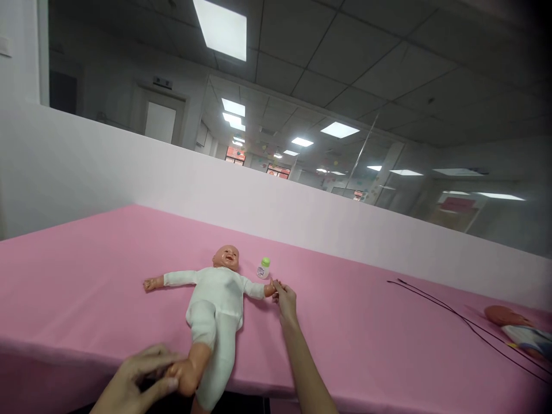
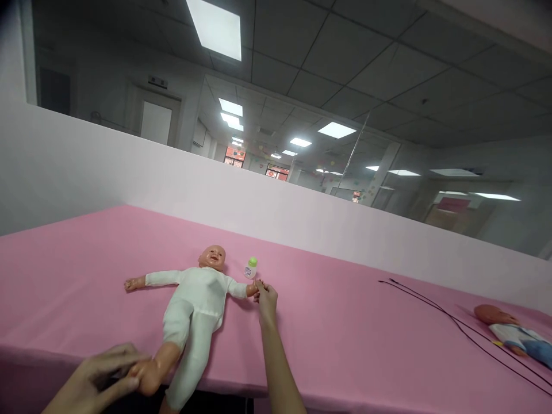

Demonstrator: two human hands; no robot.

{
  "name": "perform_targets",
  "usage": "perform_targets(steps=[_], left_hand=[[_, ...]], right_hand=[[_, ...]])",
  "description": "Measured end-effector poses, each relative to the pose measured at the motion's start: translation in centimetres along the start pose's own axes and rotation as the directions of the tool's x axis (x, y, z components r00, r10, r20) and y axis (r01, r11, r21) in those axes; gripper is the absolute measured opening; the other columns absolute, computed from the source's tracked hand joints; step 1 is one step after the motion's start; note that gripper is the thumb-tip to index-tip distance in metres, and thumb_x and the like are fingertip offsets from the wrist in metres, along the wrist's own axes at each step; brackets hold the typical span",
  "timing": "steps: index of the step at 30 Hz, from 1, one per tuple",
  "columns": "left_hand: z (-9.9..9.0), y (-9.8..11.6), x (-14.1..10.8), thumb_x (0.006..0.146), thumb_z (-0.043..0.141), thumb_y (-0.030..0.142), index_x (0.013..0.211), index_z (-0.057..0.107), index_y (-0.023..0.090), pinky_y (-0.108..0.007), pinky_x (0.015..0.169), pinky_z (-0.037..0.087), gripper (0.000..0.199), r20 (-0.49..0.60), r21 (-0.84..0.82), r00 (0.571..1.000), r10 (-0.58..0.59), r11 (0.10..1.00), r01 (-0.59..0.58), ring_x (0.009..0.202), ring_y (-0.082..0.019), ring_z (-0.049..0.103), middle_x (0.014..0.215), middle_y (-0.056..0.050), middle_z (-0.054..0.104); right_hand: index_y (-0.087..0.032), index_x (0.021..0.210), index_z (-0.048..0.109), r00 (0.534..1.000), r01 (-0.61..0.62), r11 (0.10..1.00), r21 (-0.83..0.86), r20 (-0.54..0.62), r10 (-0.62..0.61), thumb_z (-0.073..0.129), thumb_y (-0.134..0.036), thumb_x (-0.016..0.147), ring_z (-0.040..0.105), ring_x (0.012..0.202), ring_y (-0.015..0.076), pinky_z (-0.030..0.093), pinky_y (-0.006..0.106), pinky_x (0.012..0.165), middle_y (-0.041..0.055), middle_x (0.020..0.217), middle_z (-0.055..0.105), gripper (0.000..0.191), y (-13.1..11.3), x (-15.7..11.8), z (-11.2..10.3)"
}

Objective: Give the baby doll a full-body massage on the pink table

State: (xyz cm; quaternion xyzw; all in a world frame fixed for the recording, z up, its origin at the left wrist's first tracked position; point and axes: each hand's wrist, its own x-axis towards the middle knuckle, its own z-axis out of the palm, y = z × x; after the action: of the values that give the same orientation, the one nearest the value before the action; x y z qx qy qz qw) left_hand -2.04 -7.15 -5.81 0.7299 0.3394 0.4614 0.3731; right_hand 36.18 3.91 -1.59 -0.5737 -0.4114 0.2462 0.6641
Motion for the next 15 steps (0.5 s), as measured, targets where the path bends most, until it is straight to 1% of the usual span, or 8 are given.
perform_targets(steps=[2,4,7,9,10,12,14,15], left_hand=[[0.5,1.0,3.0,0.087,0.073,0.057,0.1,0.086,0.027,-0.027,0.072,0.06,0.035,-0.128,-0.049,0.992,0.001,0.999,-0.008,0.077,-0.023,0.071,0.082,-0.005,0.075],[1.3,0.9,6.5,0.084,0.076,0.056,0.099,0.085,0.024,-0.03,0.076,0.06,0.037,-0.246,-0.064,0.969,0.009,0.998,-0.026,0.085,-0.026,0.073,0.091,-0.006,0.078],[2.7,-0.3,10.9,0.085,0.075,0.051,0.097,0.085,0.019,-0.037,0.087,0.061,0.036,-0.259,-0.141,0.966,-0.005,0.989,-0.033,0.097,-0.031,0.075,0.099,-0.008,0.081],[3.4,-0.8,12.2,0.086,0.074,0.049,0.1,0.084,0.016,-0.039,0.093,0.06,0.038,-0.239,-0.228,0.971,-0.03,0.973,-0.026,0.102,-0.032,0.075,0.103,-0.009,0.081],[3.5,-0.7,12.2,0.085,0.074,0.049,0.104,0.084,0.015,-0.039,0.095,0.059,0.04,-0.246,-0.256,0.968,-0.048,0.967,-0.017,0.104,-0.033,0.075,0.105,-0.01,0.081],[3.6,0.3,10.7,0.084,0.076,0.052,0.107,0.083,0.017,-0.037,0.091,0.06,0.043,-0.291,-0.236,0.955,-0.061,0.972,-0.01,0.101,-0.031,0.075,0.105,-0.01,0.081],[3.3,1.6,7.8,0.086,0.075,0.055,0.104,0.084,0.022,-0.032,0.082,0.06,0.039,-0.307,-0.135,0.952,-0.015,0.99,-0.028,0.091,-0.027,0.074,0.097,-0.007,0.079],[3.1,2.1,6.0,0.088,0.074,0.055,0.1,0.084,0.025,-0.03,0.078,0.059,0.035,-0.279,-0.077,0.96,0.022,0.996,-0.045,0.085,-0.024,0.072,0.091,-0.005,0.077]], right_hand=[[-0.02,0.068,0.062,0.998,0.023,1.0,0.014,0.058,-0.023,0.081,-0.068,0.064,0.05,0.044,0.013,0.041,0.027,0.043,-0.0012,0.055,0.061,0.052,-1.3,-0.6,1.7],[-0.02,0.073,0.065,0.986,0.056,0.998,-0.01,0.16,-0.053,0.084,-0.062,0.066,0.053,0.045,0.014,0.041,0.028,0.044,0.0007,0.063,0.066,0.047,-2.0,-1.9,3.9],[-0.02,0.075,0.067,0.943,0.22,0.966,-0.137,0.284,-0.175,0.078,-0.048,0.076,0.062,0.059,0.0182,0.048,0.029,0.055,0.0027,0.071,0.07,0.03,-1.7,-4.5,7.1],[-0.021,0.073,0.068,0.92,0.33,0.92,-0.213,0.293,-0.262,0.073,-0.039,0.079,0.066,0.072,0.0204,0.051,0.031,0.066,0.0038,0.076,0.072,0.02,-1.2,-5.7,8.4],[-0.021,0.073,0.068,0.916,0.347,0.911,-0.222,0.289,-0.278,0.073,-0.037,0.079,0.066,0.074,0.0206,0.052,0.031,0.068,0.004,0.077,0.072,0.018,-1.0,-5.9,8.6],[-0.021,0.073,0.067,0.937,0.274,0.948,-0.165,0.267,-0.224,0.076,-0.041,0.076,0.065,0.067,0.0193,0.051,0.029,0.061,0.0029,0.075,0.071,0.022,-0.9,-5.6,8.4],[-0.02,0.076,0.067,0.967,0.153,0.986,-0.071,0.216,-0.135,0.079,-0.052,0.074,0.059,0.053,0.0165,0.046,0.027,0.048,0.0008,0.068,0.068,0.034,-0.8,-4.3,7.4],[-0.02,0.077,0.066,0.979,0.111,0.993,-0.033,0.178,-0.104,0.078,-0.058,0.073,0.055,0.046,0.0151,0.043,0.027,0.043,-0.0005,0.064,0.066,0.04,-0.8,-3.5,6.6]])
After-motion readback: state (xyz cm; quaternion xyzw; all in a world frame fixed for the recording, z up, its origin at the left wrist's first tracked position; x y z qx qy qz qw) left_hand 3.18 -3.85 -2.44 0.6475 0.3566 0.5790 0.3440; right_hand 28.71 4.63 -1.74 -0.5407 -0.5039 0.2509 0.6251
